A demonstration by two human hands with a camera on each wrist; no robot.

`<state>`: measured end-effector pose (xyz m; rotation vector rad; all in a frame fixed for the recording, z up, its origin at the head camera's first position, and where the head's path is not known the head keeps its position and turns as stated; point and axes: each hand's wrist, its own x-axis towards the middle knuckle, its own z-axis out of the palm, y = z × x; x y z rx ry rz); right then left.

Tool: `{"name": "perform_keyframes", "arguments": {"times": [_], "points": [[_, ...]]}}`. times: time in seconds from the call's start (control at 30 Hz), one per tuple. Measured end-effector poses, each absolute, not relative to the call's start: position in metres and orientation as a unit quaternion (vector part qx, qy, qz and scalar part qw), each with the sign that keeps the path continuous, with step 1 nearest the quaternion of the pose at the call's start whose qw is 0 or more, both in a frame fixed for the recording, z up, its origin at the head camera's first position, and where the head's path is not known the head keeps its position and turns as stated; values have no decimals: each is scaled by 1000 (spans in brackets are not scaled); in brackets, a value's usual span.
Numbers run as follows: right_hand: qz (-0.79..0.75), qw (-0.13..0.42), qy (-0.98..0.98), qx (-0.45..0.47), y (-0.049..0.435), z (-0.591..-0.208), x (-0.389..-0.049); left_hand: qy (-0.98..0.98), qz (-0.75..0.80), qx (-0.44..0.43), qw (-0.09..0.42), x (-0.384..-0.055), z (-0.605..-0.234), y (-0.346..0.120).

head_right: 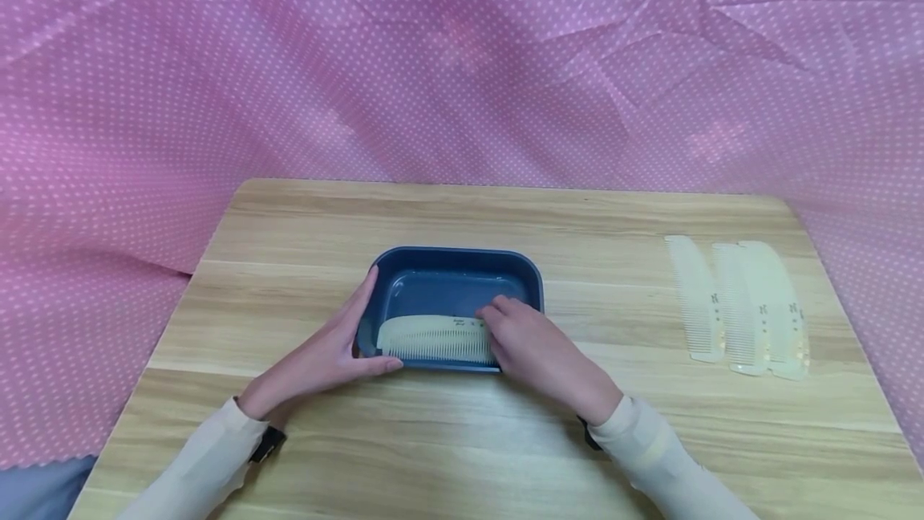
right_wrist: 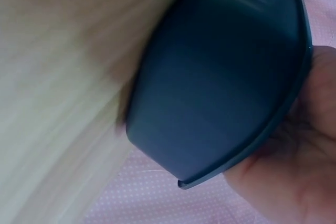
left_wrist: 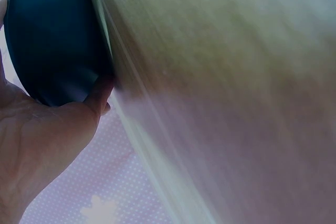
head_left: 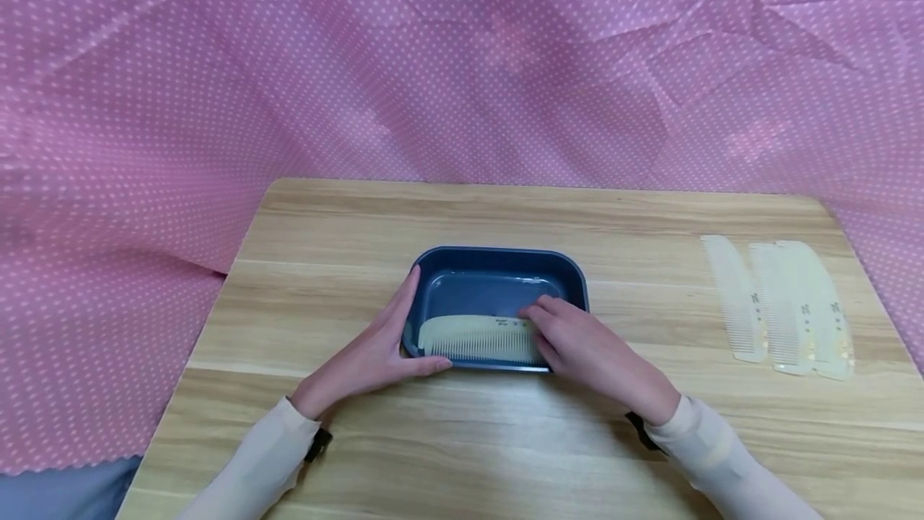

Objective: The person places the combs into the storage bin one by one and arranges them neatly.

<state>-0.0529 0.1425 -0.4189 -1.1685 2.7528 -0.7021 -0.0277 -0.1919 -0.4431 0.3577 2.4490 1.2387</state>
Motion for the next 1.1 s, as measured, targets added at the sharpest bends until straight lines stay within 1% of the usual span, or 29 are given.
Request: {"name": "perform_keyframes", "arguments": {"times": [0.23, 0.4, 0.63, 0.77, 0.9, 1.1], "points": [[-239, 65, 901, -357, 142, -416, -53, 875, 431, 130, 179, -28, -444, -191], [-303, 96, 887, -334, 147, -416, -56, 877, 427, 130, 177, -28, -444, -192], [-386, 141, 850, -329, 159, -416, -62, 874, 433, 126, 180, -25, -446, -191], [-432, 156, 828, -321, 163, -417, -62, 875, 432, 126, 179, -25, -447, -191], [-466, 143, 816, -312, 166, -420, -60, 875, 433, 128, 175, -26, -446, -191], [-504, 93, 814, -273, 171, -421, -54, 874, 433, 126, 180, -26, -442, -191]]}}
